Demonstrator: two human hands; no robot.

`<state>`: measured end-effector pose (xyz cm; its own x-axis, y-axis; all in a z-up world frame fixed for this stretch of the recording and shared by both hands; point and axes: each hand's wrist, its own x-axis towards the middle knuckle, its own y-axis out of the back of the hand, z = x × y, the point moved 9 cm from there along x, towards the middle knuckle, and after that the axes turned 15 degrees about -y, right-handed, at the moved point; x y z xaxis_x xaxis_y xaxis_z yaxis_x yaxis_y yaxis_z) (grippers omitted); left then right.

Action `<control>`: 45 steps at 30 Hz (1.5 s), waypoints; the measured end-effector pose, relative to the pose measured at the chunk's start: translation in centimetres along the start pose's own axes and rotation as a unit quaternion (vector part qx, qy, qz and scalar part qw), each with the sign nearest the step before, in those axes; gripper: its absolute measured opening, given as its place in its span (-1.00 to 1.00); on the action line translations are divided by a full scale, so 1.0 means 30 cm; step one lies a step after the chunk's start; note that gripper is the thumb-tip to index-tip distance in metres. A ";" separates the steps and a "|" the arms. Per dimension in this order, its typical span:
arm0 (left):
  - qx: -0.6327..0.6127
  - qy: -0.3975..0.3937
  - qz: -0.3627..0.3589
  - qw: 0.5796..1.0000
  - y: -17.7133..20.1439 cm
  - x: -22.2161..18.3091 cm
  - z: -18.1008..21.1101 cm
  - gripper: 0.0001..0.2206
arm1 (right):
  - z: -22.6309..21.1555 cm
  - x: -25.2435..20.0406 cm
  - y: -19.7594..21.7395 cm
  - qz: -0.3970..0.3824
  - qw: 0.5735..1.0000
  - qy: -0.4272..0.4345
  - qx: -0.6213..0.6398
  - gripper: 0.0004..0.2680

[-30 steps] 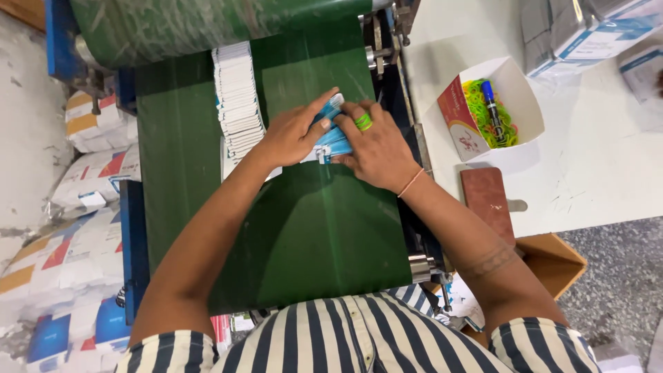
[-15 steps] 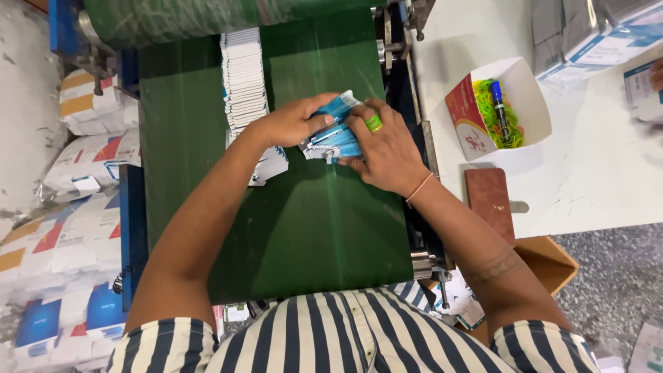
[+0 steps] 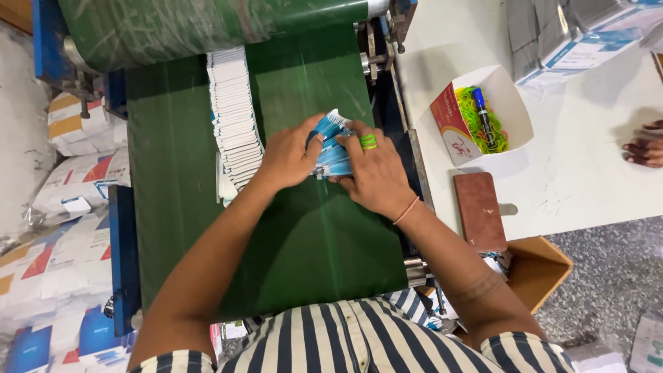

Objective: The person gathers flat cartons from a conveyor belt, aligns them into stacks by hand, and places the stacks into a cardboard box.

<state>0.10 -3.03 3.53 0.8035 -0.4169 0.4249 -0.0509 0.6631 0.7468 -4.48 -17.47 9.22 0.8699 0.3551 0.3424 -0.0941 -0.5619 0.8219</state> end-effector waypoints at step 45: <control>0.032 0.029 0.060 0.997 0.042 -0.048 0.161 -0.67 | 0.051 -0.025 0.023 0.016 0.999 -0.042 0.020 -0.41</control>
<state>-4.00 -4.60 6.33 0.8219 -0.2989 0.4850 -0.1851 0.6650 0.7235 -4.45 -19.27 8.83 0.9046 0.2725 0.3278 -0.1052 -0.6025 0.7912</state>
